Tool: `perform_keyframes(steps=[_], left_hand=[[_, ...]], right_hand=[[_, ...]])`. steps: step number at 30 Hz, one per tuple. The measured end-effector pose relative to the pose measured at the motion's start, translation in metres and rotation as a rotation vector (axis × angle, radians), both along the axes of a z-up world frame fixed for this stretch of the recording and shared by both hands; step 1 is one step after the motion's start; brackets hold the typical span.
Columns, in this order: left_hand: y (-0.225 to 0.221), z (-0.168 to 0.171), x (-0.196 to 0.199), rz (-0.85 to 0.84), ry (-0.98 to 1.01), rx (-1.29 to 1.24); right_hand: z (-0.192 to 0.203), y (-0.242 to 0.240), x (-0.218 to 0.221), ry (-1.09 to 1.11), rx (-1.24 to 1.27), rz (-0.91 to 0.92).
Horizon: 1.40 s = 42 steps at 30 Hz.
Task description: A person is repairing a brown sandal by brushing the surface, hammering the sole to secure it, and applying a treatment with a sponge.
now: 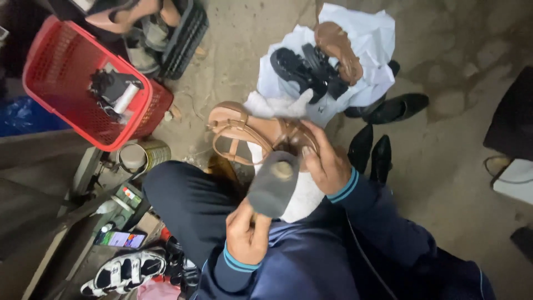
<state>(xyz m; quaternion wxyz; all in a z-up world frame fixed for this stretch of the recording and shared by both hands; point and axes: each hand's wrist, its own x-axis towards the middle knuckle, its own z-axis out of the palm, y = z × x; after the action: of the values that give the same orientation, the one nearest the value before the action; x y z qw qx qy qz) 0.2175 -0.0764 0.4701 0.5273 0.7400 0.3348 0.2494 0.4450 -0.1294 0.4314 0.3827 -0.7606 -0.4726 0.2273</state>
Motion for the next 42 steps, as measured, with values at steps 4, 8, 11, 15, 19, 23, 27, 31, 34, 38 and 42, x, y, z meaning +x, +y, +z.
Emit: perform_keyframes(steps=[4,8,11,15,19,23,27,31,34,38,42], left_hand=[[0.009,-0.013,0.007,0.098,0.039,0.069],[0.02,0.03,0.019,0.055,0.049,-0.012],[0.016,-0.002,0.018,0.084,-0.075,0.188],[0.034,0.0,0.032,0.082,-0.084,0.141],[0.032,0.005,0.036,0.12,-0.104,0.203],[0.039,0.012,0.043,0.116,-0.144,0.185],[0.032,0.004,0.033,0.195,-0.261,0.266],[0.037,0.01,0.047,0.124,0.063,0.179],[0.037,0.016,0.048,0.1,0.061,0.142],[0.034,0.034,0.045,0.102,0.03,0.169],[0.03,0.015,0.039,0.139,0.027,0.219]], right_hand=[[-0.005,0.002,0.002,0.062,-0.089,0.015],[-0.008,0.002,0.003,0.022,-0.102,0.023],[-0.005,0.001,0.0,0.027,-0.077,-0.002],[-0.015,0.0,0.004,0.141,0.055,0.013],[-0.006,0.0,0.004,0.139,0.042,0.041],[-0.009,0.003,0.005,0.22,0.105,0.03],[-0.013,0.0,0.003,0.152,0.105,0.048],[-0.014,0.005,0.004,0.179,0.088,0.058],[-0.012,0.004,0.003,0.211,0.082,0.041],[-0.003,0.005,0.003,0.209,0.059,0.009],[0.001,0.002,-0.001,0.132,0.079,-0.039]])
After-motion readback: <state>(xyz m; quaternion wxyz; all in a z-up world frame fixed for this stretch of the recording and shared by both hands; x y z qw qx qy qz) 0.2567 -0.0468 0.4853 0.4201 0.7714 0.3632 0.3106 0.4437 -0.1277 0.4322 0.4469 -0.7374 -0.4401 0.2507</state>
